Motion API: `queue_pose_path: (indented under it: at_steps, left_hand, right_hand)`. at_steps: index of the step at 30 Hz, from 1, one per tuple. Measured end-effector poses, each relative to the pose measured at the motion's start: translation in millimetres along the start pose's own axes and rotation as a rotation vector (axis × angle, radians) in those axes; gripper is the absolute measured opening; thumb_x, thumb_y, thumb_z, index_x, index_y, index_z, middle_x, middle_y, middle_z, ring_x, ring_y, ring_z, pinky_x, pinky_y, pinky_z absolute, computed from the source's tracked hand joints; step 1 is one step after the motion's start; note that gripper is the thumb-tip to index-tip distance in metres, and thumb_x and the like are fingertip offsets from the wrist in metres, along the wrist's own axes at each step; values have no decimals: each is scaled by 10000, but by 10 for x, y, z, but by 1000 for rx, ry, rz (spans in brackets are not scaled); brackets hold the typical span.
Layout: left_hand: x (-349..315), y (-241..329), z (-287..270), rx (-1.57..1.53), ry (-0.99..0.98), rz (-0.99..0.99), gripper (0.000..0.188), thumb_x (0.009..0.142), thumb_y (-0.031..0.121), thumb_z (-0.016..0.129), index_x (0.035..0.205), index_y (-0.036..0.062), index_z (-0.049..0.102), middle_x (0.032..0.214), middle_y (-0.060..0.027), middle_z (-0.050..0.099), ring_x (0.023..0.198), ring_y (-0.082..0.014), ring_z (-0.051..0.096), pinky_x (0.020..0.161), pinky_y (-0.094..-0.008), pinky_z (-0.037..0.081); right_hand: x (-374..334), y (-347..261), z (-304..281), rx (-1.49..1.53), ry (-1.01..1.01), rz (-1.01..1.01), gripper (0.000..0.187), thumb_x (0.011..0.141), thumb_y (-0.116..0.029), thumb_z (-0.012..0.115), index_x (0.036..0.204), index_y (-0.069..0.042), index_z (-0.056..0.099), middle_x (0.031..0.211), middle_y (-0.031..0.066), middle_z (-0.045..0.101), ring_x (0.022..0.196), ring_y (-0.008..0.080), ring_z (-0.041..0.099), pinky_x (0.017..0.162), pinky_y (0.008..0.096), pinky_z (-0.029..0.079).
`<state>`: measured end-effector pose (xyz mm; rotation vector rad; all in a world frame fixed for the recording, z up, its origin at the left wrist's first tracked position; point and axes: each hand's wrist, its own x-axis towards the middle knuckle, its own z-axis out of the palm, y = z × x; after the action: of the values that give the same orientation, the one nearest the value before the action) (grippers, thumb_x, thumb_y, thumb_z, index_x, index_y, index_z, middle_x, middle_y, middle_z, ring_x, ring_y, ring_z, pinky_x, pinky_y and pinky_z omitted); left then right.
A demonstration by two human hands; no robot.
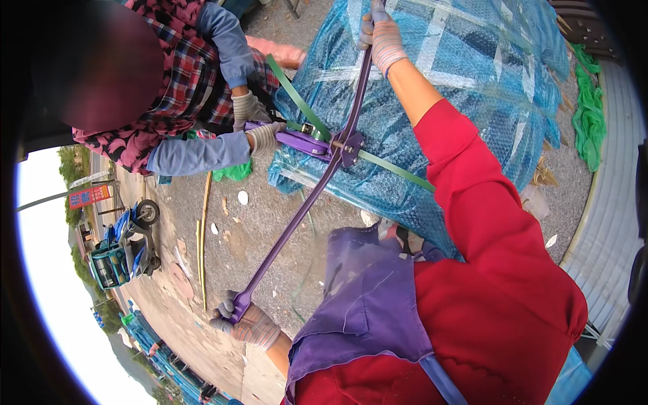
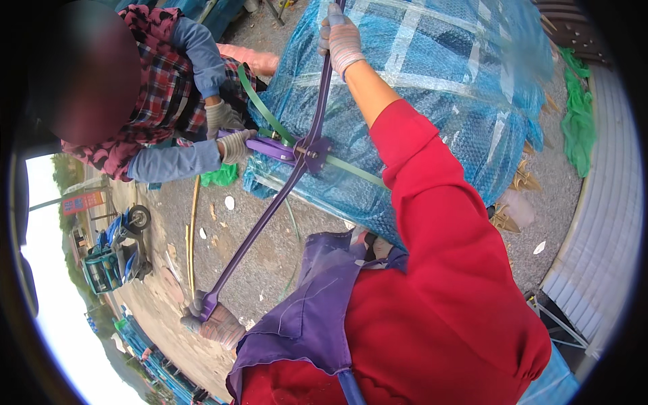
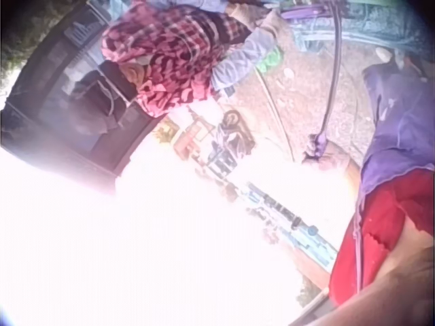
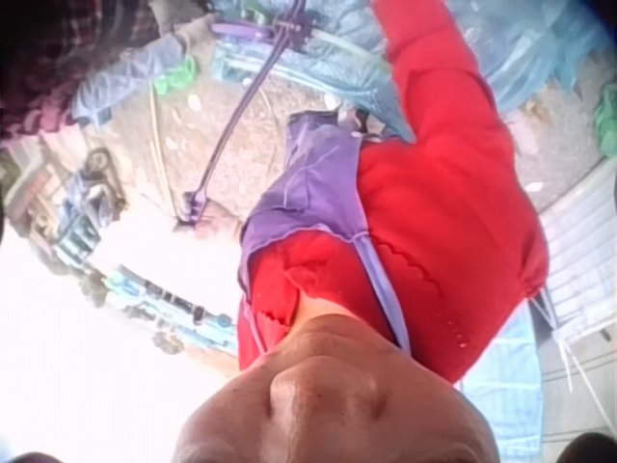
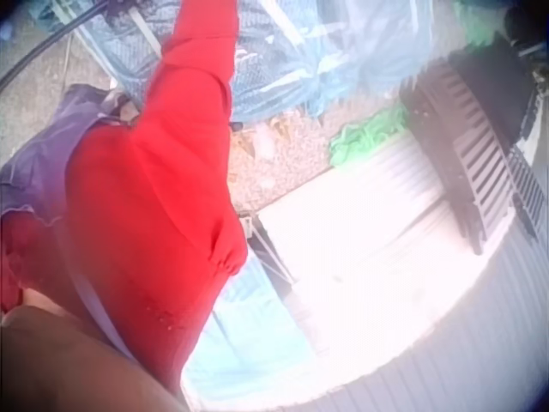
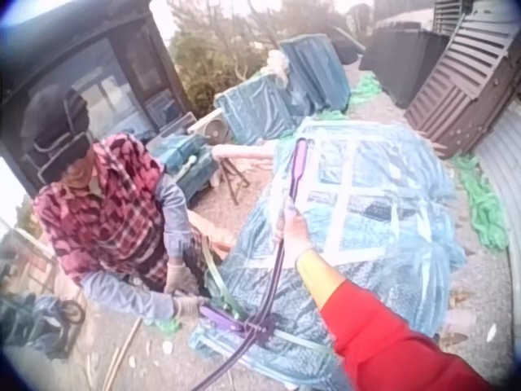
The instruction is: The person secures a large blue-wrapped package using a purple strap tensioner and green straps. They loop the strap around the package, tighten it with the tensioner, and lock it in place, repeating the process to ensure the package is tightly bound.
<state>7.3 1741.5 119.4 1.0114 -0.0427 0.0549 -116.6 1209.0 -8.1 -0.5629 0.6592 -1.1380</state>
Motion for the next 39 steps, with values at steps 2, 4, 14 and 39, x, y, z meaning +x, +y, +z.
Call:
queue_pose_path:
  at_steps: [2, 4, 14, 39]
  left_hand:
    - [-38, 137, 316, -84, -290, -5, 318, 986, 360, 545, 870, 77, 633, 654, 0, 470, 626, -168, 473, 776, -363, 489]
    - [-71, 207, 713, -129, -527, 31, 340, 1001, 371, 517, 857, 80, 615, 640, 18, 362, 573, -137, 371, 682, -328, 433]
    - [-141, 88, 1741, -115, -850, 236, 409, 1020, 428, 451, 724, 147, 422, 562, 37, 280, 450, -72, 252, 398, -229, 259]
    - [308, -397, 1710, -191, -448, -157, 349, 954, 439, 592, 820, 123, 531, 620, 25, 349, 561, -126, 368, 603, -343, 407]
  right_hand:
    - [-246, -201, 302, -3, -133, -26, 417, 974, -536, 482, 741, -192, 461, 522, -50, 339, 396, 106, 334, 390, 283, 301]
    - [-472, -287, 548, -34, -237, -74, 380, 983, -483, 502, 767, -172, 461, 555, -43, 383, 424, 96, 366, 408, 265, 317]
    - [-475, -1231, 1087, -116, -556, -256, 489, 973, -501, 514, 938, -37, 665, 528, -53, 393, 421, 58, 378, 390, 213, 287]
    - [-387, -137, -60, -185, 63, 15, 522, 928, -524, 589, 1099, -39, 500, 723, 70, 569, 607, 187, 578, 571, 377, 516]
